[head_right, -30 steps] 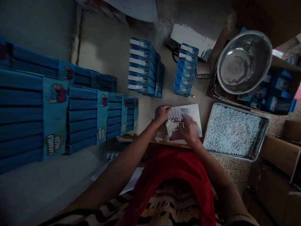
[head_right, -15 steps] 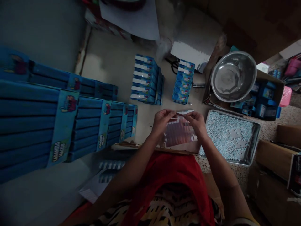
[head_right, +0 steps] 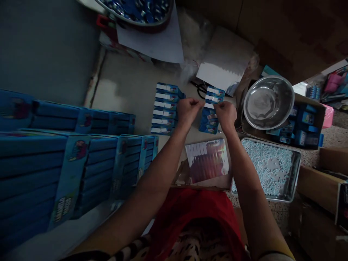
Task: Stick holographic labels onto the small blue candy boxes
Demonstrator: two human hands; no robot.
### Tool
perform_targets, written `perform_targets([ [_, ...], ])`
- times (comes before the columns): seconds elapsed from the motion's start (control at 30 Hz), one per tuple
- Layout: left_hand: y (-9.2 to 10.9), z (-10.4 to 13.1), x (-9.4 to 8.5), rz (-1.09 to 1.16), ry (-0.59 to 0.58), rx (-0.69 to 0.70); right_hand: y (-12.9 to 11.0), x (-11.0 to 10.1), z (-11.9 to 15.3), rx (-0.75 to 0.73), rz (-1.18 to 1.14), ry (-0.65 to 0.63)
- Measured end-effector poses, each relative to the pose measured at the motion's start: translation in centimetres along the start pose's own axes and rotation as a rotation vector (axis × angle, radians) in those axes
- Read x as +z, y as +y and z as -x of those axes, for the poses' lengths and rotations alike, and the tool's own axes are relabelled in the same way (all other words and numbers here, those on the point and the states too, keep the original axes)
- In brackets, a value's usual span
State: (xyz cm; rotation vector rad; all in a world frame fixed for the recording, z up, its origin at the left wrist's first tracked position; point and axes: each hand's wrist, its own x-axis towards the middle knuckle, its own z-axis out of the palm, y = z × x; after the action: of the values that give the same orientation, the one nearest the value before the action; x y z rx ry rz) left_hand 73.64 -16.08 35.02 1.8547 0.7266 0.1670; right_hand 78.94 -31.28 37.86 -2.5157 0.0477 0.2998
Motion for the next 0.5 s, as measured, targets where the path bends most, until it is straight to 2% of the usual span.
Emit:
perform_targets([
  [0.33, -1.0, -0.9, 0.4, 0.1, -0.028, -0.082, -0.8, 0.4, -0.4, -0.008, 0.082, -0.042],
  [0.4, -1.6, -1.1, 0.7, 0.19, -0.041, -0.14, -0.6, 0.6, -0.5, -0.002, 0.09, -0.047],
  [0.5, -3.0, -0.8, 1.7, 0.416, -0.099, -0.31, 0.3, 1.1, -1.0, 0.021, 0.069, 0.012],
])
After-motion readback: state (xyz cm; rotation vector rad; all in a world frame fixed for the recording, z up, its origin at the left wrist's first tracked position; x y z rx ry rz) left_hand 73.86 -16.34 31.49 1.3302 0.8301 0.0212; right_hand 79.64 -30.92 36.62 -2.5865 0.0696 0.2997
